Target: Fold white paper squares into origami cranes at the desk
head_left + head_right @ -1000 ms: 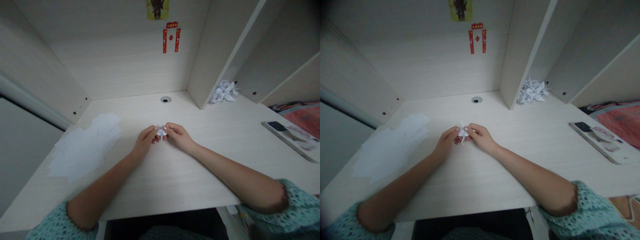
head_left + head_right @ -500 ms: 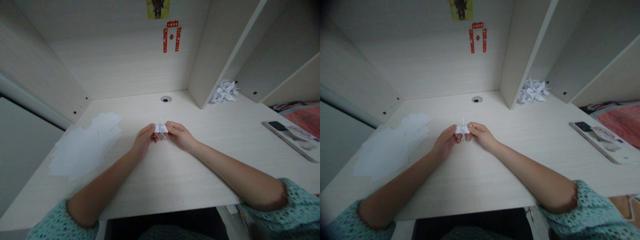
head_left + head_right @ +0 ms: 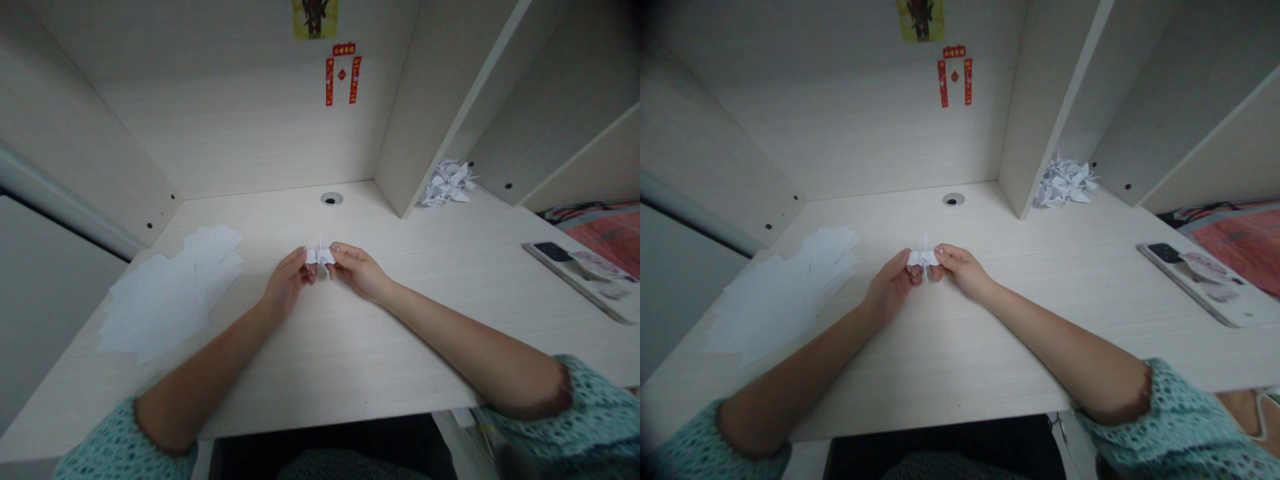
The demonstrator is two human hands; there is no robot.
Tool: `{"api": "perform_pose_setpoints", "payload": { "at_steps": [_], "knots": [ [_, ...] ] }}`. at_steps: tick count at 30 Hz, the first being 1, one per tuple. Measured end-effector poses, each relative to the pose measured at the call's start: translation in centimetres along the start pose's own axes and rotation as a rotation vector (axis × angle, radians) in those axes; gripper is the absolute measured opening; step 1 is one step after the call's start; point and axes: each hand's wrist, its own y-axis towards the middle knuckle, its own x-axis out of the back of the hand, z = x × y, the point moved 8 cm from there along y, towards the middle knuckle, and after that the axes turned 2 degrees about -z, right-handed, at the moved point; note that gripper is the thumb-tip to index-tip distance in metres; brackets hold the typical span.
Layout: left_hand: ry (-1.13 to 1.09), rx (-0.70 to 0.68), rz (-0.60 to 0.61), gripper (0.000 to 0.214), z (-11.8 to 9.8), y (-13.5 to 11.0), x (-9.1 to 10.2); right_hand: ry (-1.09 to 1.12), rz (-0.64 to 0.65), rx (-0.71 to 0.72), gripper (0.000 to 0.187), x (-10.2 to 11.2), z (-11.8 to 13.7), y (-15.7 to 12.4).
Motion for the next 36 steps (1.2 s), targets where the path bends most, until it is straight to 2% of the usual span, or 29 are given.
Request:
{"api": "perform_pose_setpoints", "payload": {
  "at_steps": [5,9,17,23,30,36],
  "knots": [
    [0.217,-0.083,0.021,0.031,-0.7,0.0,0.1,-0.132,-0.019,0.011,0.035,0.6,0.3,-0.1],
    [0.372,-0.096,0.056,0.033,-0.5,0.1,0.0,-0.235,-0.034,0.027,0.036,0.7,0.8,-0.2],
    [0.492,-0.121,0.037,0.033,-0.6,-0.1,0.0,-0.277,0.013,0.01,0.035,-0.2,1.2,-0.4],
    [0.335,-0.077,0.027,0.033,-0.8,-0.2,-0.5,-0.192,0.083,-0.04,0.033,-0.1,0.1,-0.3],
    [0.079,0.019,0.111,0.029,-0.1,-0.7,-1.4,0.019,0.133,-0.096,0.03,-0.7,-0.3,-0.4],
    [-0.025,0.072,0.122,0.03,0.6,-0.5,-1.1,0.118,0.118,-0.158,0.027,-0.9,-0.6,-0.4]
  ]
}}
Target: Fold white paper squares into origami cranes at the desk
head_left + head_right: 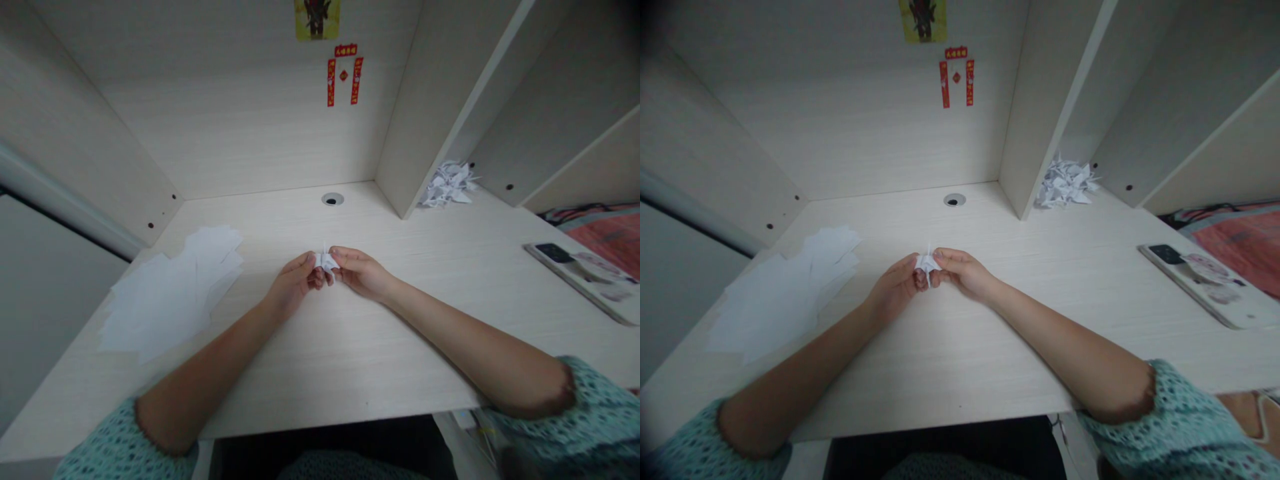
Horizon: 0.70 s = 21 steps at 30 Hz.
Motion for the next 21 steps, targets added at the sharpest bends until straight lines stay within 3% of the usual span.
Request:
{"api": "perform_pose_setpoints", "payload": {
  "at_steps": [5,8,12,14,17,21],
  "knots": [
    [-0.027,0.012,0.025,0.031,0.4,0.1,0.0,0.02,0.012,-0.011,0.025,-0.1,-0.2,0.0],
    [-0.011,0.008,-0.033,0.032,0.2,0.2,0.4,-0.064,-0.039,0.024,0.028,0.3,-0.1,0.1],
    [0.057,0.0,-0.177,0.031,-0.3,0.5,1.6,-0.432,-0.393,0.283,0.023,2.8,2.4,-0.7],
    [0.081,-0.011,-0.227,0.031,-0.5,0.6,2.0,-0.695,-0.507,0.438,0.022,3.0,4.2,-1.6],
    [0.152,-0.027,-0.244,0.032,-0.6,0.5,2.0,-0.973,-0.46,0.586,0.03,1.7,5.4,-2.3],
    [0.321,-0.081,-0.18,0.037,-0.9,0.2,1.0,-1.109,-0.44,0.652,0.034,1.0,5.5,-2.8]
  ]
}}
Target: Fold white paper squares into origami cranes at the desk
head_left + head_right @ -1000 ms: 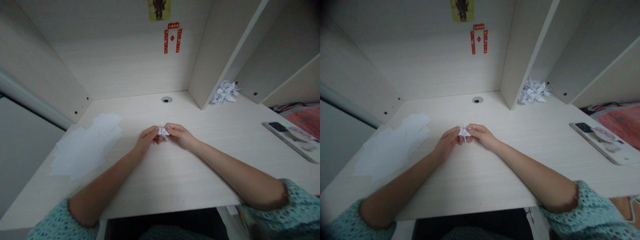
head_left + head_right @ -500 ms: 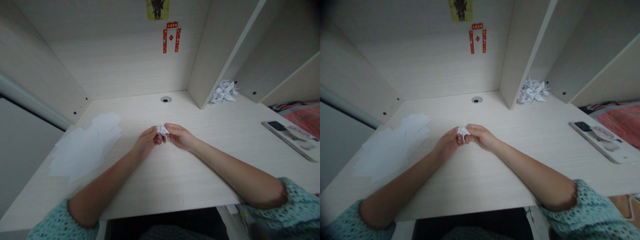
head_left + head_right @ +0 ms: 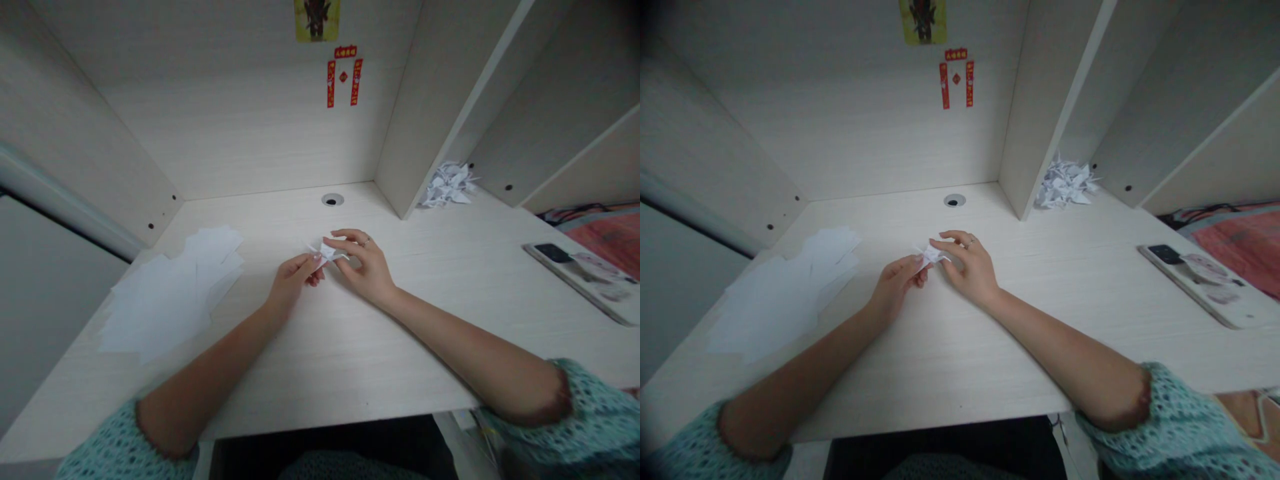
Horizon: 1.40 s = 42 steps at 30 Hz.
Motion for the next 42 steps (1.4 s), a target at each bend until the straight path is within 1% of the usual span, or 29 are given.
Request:
{"api": "perform_pose_setpoints", "payload": {
  "at_steps": [3,5,7,9,11,13,16,21,25,28,32,37,42],
  "knots": [
    [0.006,-0.023,0.024,0.053,-0.1,-0.2,-0.3,0.007,-0.03,-0.012,0.027,0.1,0.0,-0.1],
    [0.002,-0.025,-0.006,0.059,0.1,0.0,0.1,0.022,-0.063,-0.024,0.023,0.4,0.1,-0.1],
    [0.059,-0.057,-0.057,0.05,0.0,0.1,0.7,0.03,-0.084,-0.035,0.022,0.6,0.2,-0.1],
    [0.153,-0.11,-0.097,0.034,-0.3,0.2,1.2,0.036,-0.085,-0.036,0.021,0.7,0.3,0.0],
    [0.239,-0.144,-0.096,0.022,-0.7,0.0,1.0,0.04,-0.08,-0.027,0.021,0.7,0.4,0.0],
    [0.282,-0.148,-0.073,0.018,-0.9,-0.1,0.6,0.042,-0.071,-0.019,0.021,0.7,0.4,0.0],
    [0.296,-0.123,-0.066,0.018,-0.9,-0.2,0.3,0.047,-0.045,-0.012,0.022,0.5,0.3,-0.1],
    [0.228,-0.054,-0.118,0.02,-0.1,0.2,0.9,0.065,-0.011,0.025,0.025,0.3,0.4,-0.2],
    [0.186,-0.043,-0.097,0.019,0.4,0.3,0.9,0.093,-0.013,0.035,0.025,0.3,0.7,-0.1],
    [0.163,-0.034,-0.053,0.021,0.7,0.3,0.6,0.133,-0.007,0.038,0.026,0.1,0.8,-0.1],
    [0.141,-0.046,-0.001,0.023,0.7,0.3,0.3,0.204,-0.031,-0.011,0.023,0.1,0.3,0.0],
    [0.169,-0.081,0.008,0.024,0.2,0.2,0.2,0.259,-0.017,-0.099,0.023,-0.3,-0.3,0.0],
    [0.168,-0.098,0.015,0.024,0.2,0.3,0.2,0.287,-0.005,-0.119,0.019,-0.4,-0.2,0.0]
  ]
}}
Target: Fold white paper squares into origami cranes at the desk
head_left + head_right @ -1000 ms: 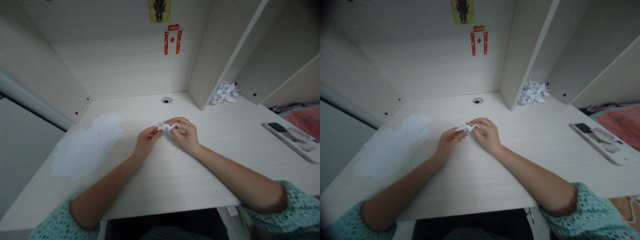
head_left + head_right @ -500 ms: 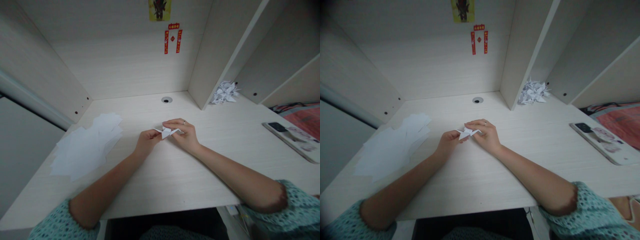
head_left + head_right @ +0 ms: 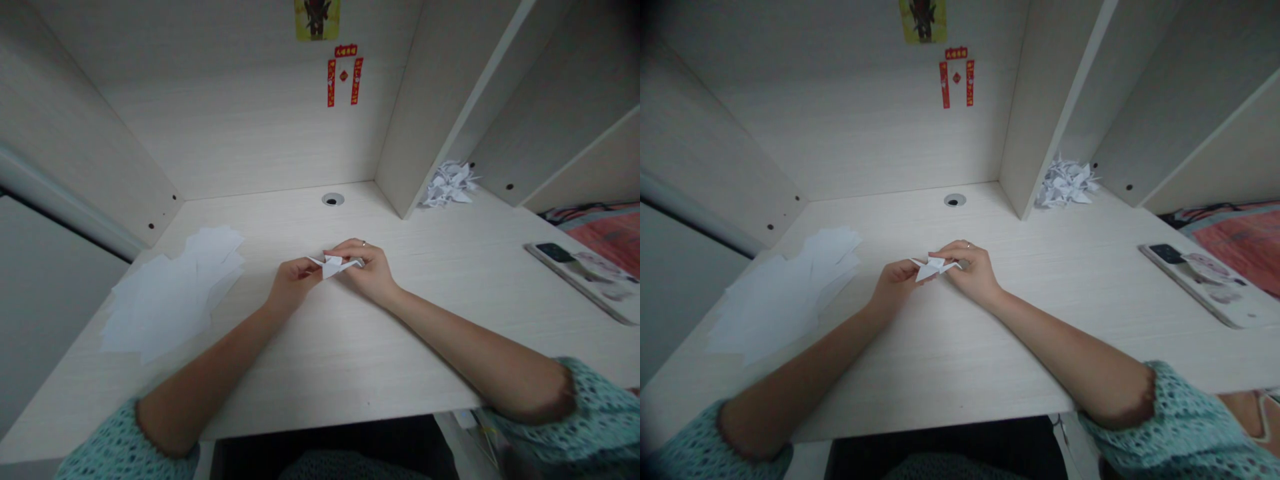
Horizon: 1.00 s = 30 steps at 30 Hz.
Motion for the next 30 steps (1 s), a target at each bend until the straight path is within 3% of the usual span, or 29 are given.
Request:
{"api": "perform_pose_setpoints", "payload": {
  "at_steps": [18,30],
  "knots": [
    [-0.011,-0.078,-0.032,0.018,-0.2,-0.1,0.4,-0.013,0.087,-0.007,0.018,-0.6,-0.2,0.1],
    [0.023,-0.062,-0.042,0.019,0.1,-0.1,0.6,-0.03,-0.001,-0.069,0.012,0.0,-1.0,0.0]
  ]
}}
